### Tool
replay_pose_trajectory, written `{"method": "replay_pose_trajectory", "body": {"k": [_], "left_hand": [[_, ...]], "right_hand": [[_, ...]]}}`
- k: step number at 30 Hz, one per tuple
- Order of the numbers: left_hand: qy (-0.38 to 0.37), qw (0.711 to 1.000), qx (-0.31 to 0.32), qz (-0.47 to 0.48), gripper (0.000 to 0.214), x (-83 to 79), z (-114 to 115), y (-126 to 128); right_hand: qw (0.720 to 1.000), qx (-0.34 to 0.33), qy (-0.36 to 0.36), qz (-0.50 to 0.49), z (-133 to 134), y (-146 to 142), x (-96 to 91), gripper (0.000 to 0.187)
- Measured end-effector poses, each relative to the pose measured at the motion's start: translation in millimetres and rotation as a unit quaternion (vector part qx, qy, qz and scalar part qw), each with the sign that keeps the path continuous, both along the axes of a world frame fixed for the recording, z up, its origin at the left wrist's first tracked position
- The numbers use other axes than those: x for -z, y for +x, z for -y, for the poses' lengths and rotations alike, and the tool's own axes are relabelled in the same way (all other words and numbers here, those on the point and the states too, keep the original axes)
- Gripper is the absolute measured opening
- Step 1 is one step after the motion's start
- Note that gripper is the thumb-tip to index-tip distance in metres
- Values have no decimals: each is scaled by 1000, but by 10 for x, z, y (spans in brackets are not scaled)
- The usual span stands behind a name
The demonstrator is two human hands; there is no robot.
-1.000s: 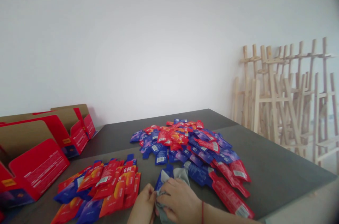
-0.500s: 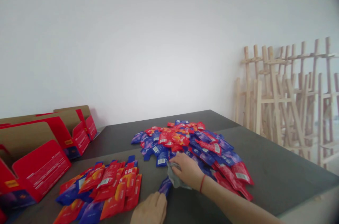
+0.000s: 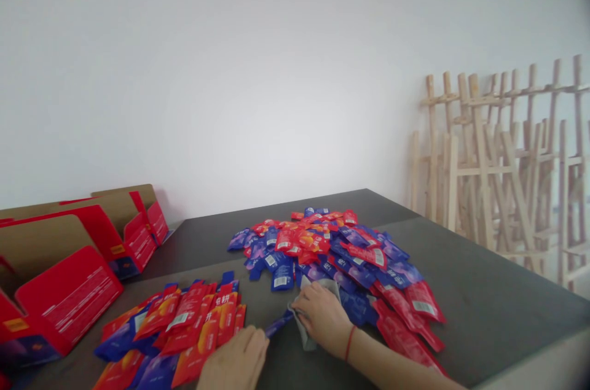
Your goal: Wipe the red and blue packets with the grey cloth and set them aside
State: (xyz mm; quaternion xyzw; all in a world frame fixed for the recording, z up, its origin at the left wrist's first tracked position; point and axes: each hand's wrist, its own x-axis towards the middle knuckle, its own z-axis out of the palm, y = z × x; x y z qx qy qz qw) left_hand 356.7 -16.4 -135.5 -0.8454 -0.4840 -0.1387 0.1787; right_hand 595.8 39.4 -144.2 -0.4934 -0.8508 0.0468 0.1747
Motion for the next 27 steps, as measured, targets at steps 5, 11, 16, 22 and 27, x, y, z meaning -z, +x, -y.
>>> {"method": "replay_pose_trajectory", "body": {"k": [5,11,16,22,27], "left_hand": [[0,983,-184,17,31,-636,-170,-443],[41,971,-225,-74,42,-1078,-402,-959],[-15,965,-240,-104,47,-973,-580,-957],[-116,977,-172,-58,41,-583,-620,63],[-145,978,-149,-10,39,-371,-822,881]], "right_hand": [[999,-12,10,-49,84,1,56,23],[998,-16,15,-59,74,-9,81,23],[997,-24,21,-66,71,-22,91,21],[998,-29,28,-56,68,-22,91,23],[998,-29,36,-41,69,-9,96,20]]}}
